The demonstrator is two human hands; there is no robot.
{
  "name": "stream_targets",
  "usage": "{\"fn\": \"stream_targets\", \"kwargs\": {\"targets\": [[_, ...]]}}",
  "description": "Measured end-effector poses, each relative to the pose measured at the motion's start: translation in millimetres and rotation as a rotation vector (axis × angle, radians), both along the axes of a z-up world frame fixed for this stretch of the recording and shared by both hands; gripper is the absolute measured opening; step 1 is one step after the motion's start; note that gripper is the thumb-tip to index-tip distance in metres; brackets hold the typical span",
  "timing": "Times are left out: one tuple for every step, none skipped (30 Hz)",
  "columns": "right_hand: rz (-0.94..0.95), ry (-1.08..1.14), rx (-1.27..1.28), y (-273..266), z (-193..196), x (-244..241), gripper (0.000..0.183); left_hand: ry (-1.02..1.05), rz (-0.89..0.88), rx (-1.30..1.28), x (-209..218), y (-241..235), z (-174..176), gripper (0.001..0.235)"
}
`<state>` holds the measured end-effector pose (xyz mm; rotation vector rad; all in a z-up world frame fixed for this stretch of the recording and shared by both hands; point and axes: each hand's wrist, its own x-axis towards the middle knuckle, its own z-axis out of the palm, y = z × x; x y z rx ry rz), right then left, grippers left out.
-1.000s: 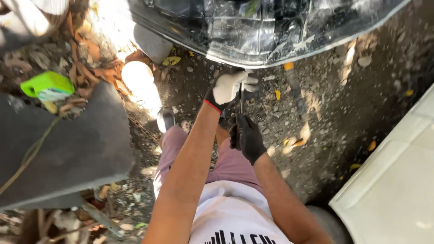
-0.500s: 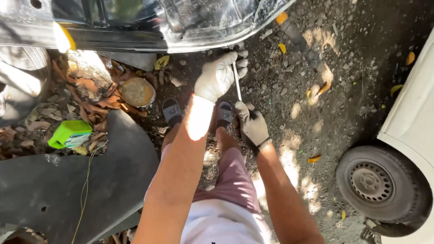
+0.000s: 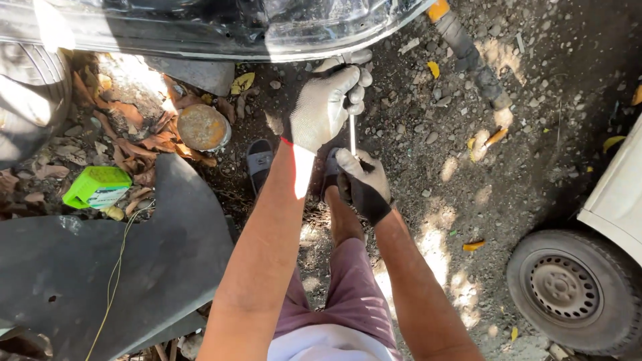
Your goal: The person uses a wrench to tighten bolts on a detached car bumper lying on the ground. They repeatedly reposition the tool and apply force to secure the fasteners on the vehicle part.
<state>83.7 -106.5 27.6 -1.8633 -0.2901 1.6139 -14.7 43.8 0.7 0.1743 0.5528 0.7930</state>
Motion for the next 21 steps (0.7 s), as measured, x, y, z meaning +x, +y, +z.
{"fn": "stream_targets", "kwargs": {"targets": [[0.001, 0.003, 0.002, 0, -5, 2, 0.036, 0.003, 0.001, 0.002, 0, 1, 2, 0.030], [0.018, 0.004, 0.021, 0, -10, 4, 0.033, 0.006, -0.006, 0.023, 0, 2, 4, 0.030], [0.033, 0.005, 0.035, -2, -15, 6, 0.030, 0.008, -0.014, 0.039, -1, 1, 6, 0.030], [0.032, 0.007, 0.031, -4, -19, 6, 0.030, 0.010, -0.015, 0.035, -1, -1, 3, 0.030], [0.042, 0.043, 0.067, -4, -22, 6, 0.025, 0.012, -0.016, 0.048, 0, -1, 1, 0.029], [0.051, 0.078, 0.103, -4, -25, 6, 0.019, 0.014, -0.017, 0.062, 0, -1, 0, 0.029], [0.049, 0.080, 0.104, -6, -33, 6, 0.019, 0.016, -0.019, 0.062, 0, 0, 1, 0.029], [0.033, 0.137, 0.143, -8, -41, 7, 0.014, 0.021, -0.022, 0.070, 0, 1, 3, 0.029], [0.018, 0.195, 0.182, -10, -48, 7, 0.010, 0.027, -0.024, 0.076, -1, 1, 4, 0.029], [0.016, 0.198, 0.181, -8, -46, 5, 0.010, 0.030, -0.025, 0.075, -3, 1, 5, 0.029], [-0.006, 0.259, 0.187, -7, -43, 4, 0.010, 0.045, -0.036, 0.084, -4, 1, 7, 0.029], [-0.028, 0.320, 0.193, -5, -40, 2, 0.012, 0.061, -0.047, 0.094, -5, 0, 9, 0.029], [-0.028, 0.321, 0.193, -3, -36, 2, 0.012, 0.062, -0.047, 0.094, -5, 0, 9, 0.029], [-0.035, 0.385, 0.203, -1, -31, 2, 0.014, 0.064, -0.052, 0.096, -6, 0, 9, 0.030], [-0.042, 0.447, 0.211, 1, -27, 2, 0.017, 0.064, -0.058, 0.096, -6, 0, 9, 0.031], [-0.042, 0.447, 0.210, 2, -21, 2, 0.017, 0.064, -0.058, 0.094, -4, -2, 7, 0.031], [-0.026, 0.420, 0.195, 4, -16, 3, 0.018, 0.048, -0.052, 0.081, -3, -3, 4, 0.031], [-0.011, 0.392, 0.180, 6, -10, 3, 0.020, 0.032, -0.045, 0.069, -1, -4, 2, 0.031], [-0.008, 0.394, 0.177, 7, -9, 4, 0.020, 0.033, -0.042, 0.066, -2, -3, 1, 0.031], [0.055, 0.261, 0.110, 8, -8, 5, 0.019, 0.027, -0.024, 0.057, -3, -2, 1, 0.031], [0.113, 0.126, 0.039, 5, -5, 7, 0.019, 0.017, -0.011, 0.045, -2, -3, 0, 0.031]]}}
